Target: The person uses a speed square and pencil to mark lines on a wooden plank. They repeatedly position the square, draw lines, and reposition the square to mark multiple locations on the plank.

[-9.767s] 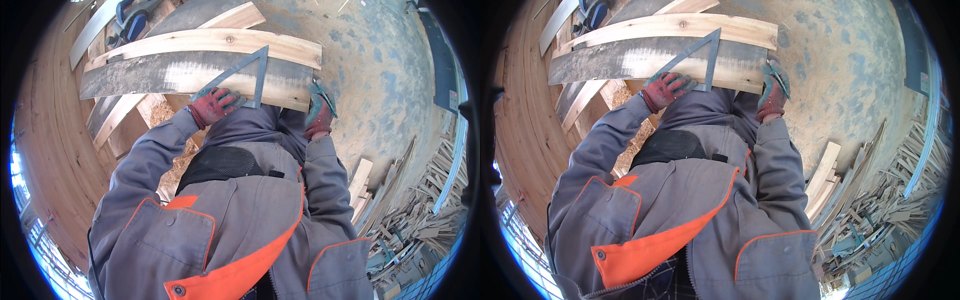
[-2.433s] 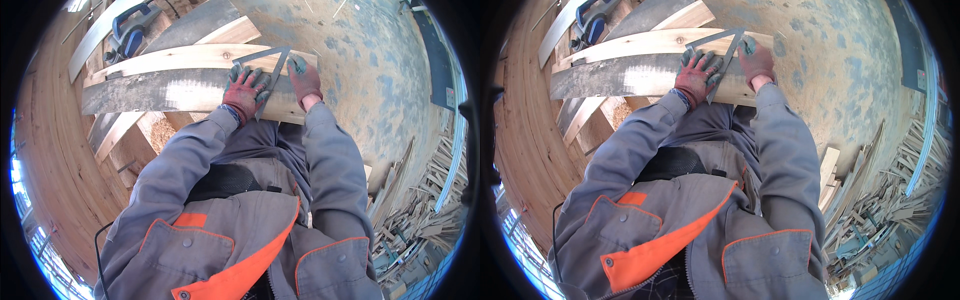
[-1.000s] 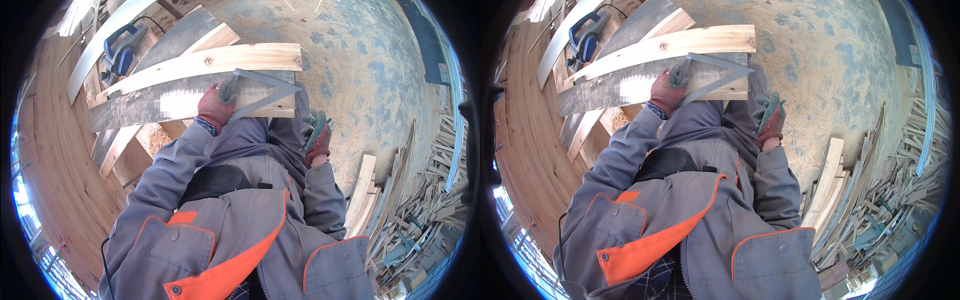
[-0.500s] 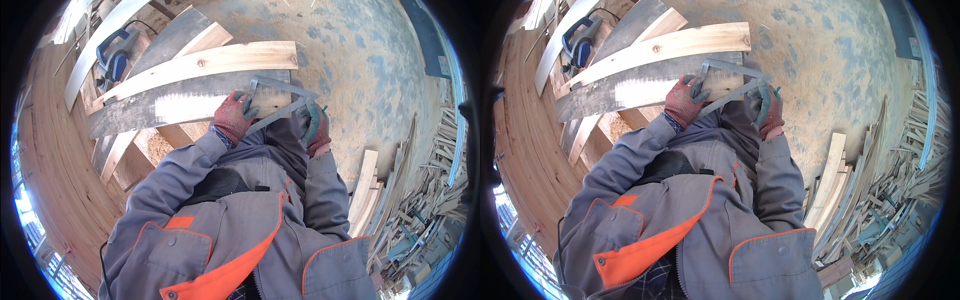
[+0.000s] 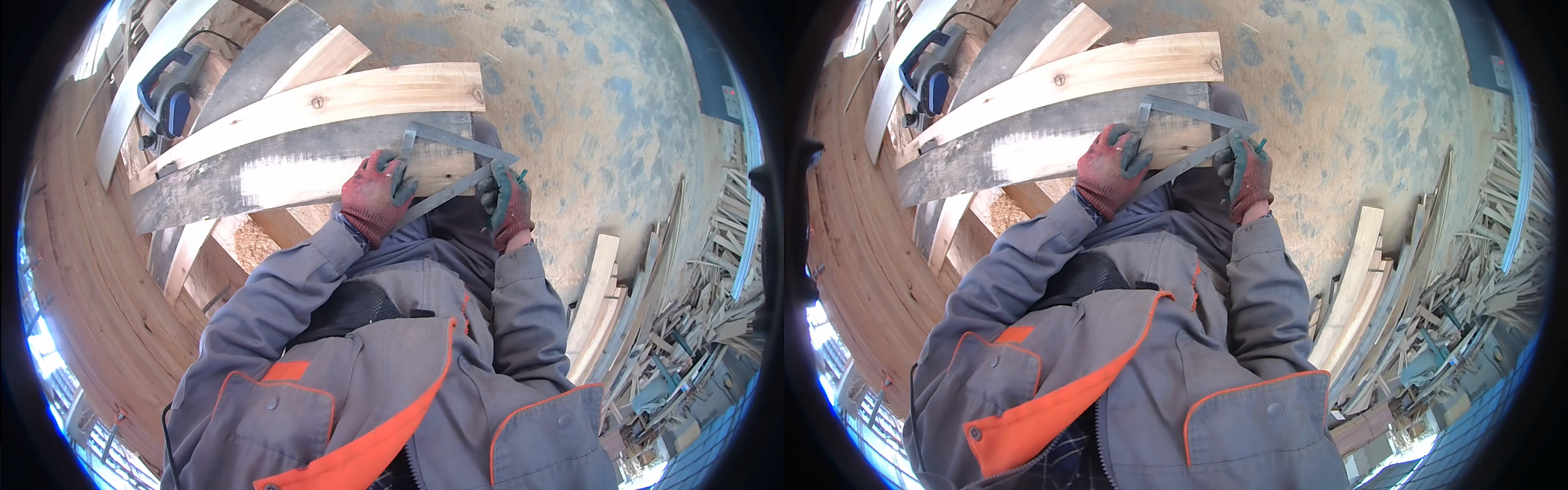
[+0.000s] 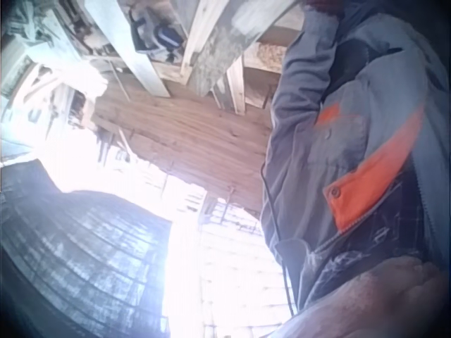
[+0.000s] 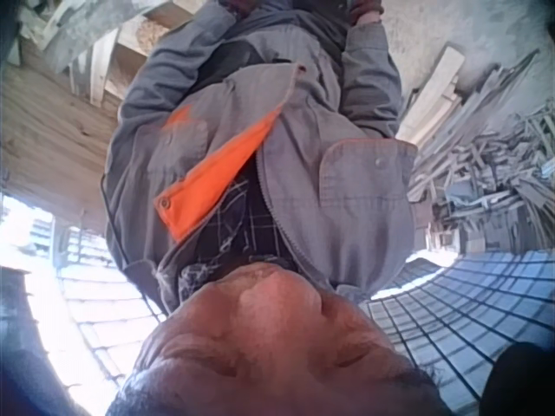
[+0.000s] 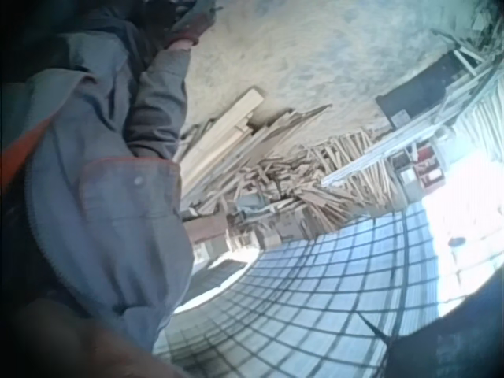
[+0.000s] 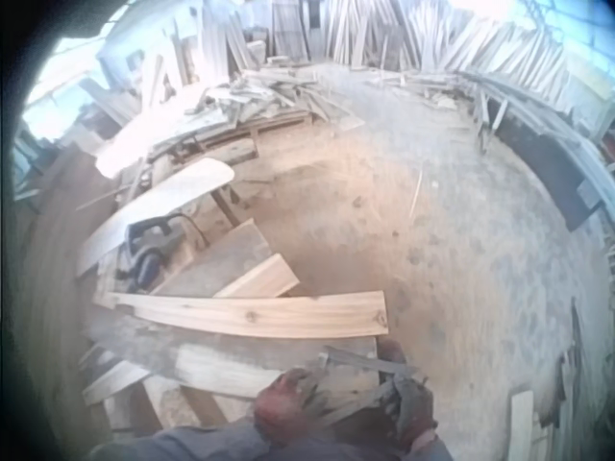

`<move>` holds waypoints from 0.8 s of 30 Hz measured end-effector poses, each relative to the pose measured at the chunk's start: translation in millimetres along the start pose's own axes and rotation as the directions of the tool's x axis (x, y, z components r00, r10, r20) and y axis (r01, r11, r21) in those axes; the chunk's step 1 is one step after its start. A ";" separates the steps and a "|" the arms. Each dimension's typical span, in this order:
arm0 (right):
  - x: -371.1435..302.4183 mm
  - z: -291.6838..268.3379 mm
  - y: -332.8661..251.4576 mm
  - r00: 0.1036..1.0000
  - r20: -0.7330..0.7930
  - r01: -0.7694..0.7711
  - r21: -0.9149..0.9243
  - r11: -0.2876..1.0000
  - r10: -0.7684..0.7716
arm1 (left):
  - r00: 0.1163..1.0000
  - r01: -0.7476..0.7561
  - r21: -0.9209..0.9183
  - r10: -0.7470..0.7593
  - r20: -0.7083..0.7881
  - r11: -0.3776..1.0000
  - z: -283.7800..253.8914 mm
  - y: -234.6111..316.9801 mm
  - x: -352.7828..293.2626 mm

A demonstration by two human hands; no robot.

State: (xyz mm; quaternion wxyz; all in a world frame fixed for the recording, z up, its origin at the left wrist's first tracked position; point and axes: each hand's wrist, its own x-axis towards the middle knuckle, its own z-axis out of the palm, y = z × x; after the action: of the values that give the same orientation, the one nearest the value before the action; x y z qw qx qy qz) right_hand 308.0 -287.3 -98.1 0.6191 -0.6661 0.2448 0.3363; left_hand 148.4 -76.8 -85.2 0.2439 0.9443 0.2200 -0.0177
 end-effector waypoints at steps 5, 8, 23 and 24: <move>1.7 2.8 -1.7 1.000 0.021 -0.012 0.023 1.000 0.011 | 1.000 0.007 -0.018 -0.006 0.029 1.000 -6.3 1.2 2.4; 0.6 5.2 -2.0 1.000 0.015 -0.021 -0.005 1.000 0.021 | 0.998 0.017 -0.015 -0.016 0.065 1.000 -10.9 2.3 3.6; 7.7 4.0 5.7 1.000 0.017 0.014 0.041 0.999 -0.015 | 0.999 0.018 -0.142 -0.013 0.034 0.990 -11.8 -3.9 8.5; 7.8 3.9 5.7 1.000 0.019 0.012 0.052 0.999 -0.013 | 0.999 0.015 -0.127 -0.011 0.033 0.992 -12.0 -3.6 8.6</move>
State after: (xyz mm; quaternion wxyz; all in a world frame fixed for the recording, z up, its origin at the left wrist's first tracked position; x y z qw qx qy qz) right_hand 308.2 -283.3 -107.7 0.6406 -0.6479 0.2434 0.3326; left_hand 153.7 -64.9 -77.5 0.3071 0.9250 0.2229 -0.0207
